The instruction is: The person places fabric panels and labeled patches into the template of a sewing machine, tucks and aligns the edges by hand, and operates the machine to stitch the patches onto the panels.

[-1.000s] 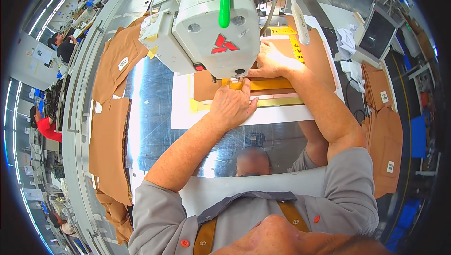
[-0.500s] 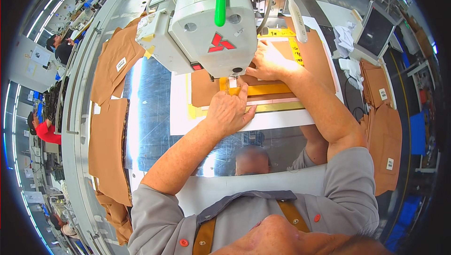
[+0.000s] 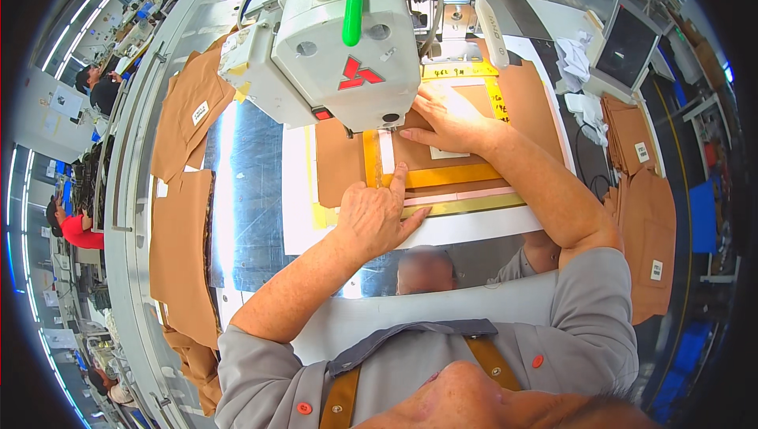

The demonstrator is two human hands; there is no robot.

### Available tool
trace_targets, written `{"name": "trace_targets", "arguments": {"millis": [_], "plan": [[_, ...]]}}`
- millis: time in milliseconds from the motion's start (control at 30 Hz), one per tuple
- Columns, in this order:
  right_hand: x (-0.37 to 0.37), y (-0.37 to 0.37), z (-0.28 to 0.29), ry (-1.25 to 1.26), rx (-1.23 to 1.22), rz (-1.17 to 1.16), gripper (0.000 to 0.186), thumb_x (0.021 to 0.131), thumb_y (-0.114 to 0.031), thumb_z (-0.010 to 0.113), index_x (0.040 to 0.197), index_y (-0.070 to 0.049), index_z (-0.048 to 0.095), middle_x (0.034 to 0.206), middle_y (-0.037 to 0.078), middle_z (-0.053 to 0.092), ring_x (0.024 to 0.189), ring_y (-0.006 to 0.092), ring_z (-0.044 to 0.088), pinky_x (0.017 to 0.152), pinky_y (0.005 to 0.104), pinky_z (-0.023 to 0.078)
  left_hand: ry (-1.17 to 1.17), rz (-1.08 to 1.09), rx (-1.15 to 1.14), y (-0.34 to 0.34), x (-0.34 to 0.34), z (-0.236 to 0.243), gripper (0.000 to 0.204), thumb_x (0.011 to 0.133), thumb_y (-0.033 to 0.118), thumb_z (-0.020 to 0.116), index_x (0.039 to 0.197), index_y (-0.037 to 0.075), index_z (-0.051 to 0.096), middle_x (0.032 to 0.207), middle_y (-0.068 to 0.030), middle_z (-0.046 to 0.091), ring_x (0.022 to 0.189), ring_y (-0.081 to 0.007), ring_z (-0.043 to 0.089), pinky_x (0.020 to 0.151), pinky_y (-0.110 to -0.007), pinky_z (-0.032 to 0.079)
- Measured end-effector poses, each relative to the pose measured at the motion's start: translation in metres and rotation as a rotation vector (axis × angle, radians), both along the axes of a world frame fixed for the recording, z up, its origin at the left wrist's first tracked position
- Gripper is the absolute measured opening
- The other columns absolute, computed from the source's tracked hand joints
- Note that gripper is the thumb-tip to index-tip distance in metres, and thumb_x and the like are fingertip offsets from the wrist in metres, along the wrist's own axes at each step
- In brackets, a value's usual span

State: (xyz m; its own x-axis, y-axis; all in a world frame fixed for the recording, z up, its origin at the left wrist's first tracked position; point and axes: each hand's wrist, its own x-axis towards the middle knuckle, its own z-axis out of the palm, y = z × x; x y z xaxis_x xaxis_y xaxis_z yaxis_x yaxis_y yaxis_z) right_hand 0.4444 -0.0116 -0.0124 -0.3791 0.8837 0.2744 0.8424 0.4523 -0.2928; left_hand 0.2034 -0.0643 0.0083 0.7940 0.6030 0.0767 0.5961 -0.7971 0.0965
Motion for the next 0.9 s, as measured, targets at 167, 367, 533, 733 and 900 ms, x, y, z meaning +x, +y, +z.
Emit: {"name": "trace_targets", "arguments": {"millis": [167,367,533,733,900], "plan": [[-0.007,-0.007,0.014,-0.117,-0.094,0.023,0.050,0.098,-0.037,0.061,0.138,-0.007,0.060,0.144,0.006,0.056,0.132,0.0260,0.049,0.114,0.0398,0.038,-0.028,-0.025,-0.036,-0.011,-0.007,0.000,0.079,0.091,0.053,0.067,0.137,-0.010,0.055,0.052,-0.0102,0.059,0.048,-0.0306,0.059,0.051,-0.041,0.047],[-0.012,-0.024,0.009,-0.222,0.035,0.017,0.048,0.098,-0.036,0.059,0.138,-0.008,0.062,0.143,0.002,0.058,0.127,0.0234,0.050,0.112,0.0392,0.038,-0.069,-0.072,-0.047,-0.027,-0.014,-0.005,0.081,0.090,0.050,0.069,0.137,-0.014,0.052,0.053,-0.0102,0.060,0.046,-0.0300,0.058,0.050,-0.040,0.047],[-0.016,-0.036,0.001,-0.139,0.042,0.036,0.049,0.098,-0.036,0.059,0.138,-0.008,0.062,0.139,0.003,0.059,0.127,0.0233,0.050,0.111,0.0395,0.039,-0.049,-0.108,-0.022,-0.038,-0.022,-0.007,0.083,0.091,0.047,0.070,0.139,-0.016,0.047,0.057,-0.0093,0.063,0.047,-0.0277,0.059,0.052,-0.039,0.048],[-0.018,-0.053,0.005,-0.062,0.072,0.042,0.047,0.095,-0.029,0.066,0.134,-0.002,0.063,0.138,0.009,0.057,0.125,0.0254,0.052,0.110,0.0394,0.041,-0.073,-0.143,-0.013,-0.049,-0.028,-0.009,0.081,0.091,0.044,0.071,0.139,-0.016,0.047,0.059,-0.0087,0.064,0.048,-0.0257,0.060,0.054,-0.037,0.047],[-0.020,-0.062,0.003,-0.103,0.081,0.058,0.050,0.095,-0.032,0.066,0.135,-0.002,0.062,0.140,0.008,0.057,0.128,0.0239,0.052,0.111,0.0390,0.041,-0.050,-0.170,-0.020,-0.052,-0.029,0.003,0.076,0.091,0.042,0.072,0.136,-0.014,0.050,0.060,-0.0077,0.063,0.049,-0.0242,0.060,0.055,-0.037,0.046]]}}
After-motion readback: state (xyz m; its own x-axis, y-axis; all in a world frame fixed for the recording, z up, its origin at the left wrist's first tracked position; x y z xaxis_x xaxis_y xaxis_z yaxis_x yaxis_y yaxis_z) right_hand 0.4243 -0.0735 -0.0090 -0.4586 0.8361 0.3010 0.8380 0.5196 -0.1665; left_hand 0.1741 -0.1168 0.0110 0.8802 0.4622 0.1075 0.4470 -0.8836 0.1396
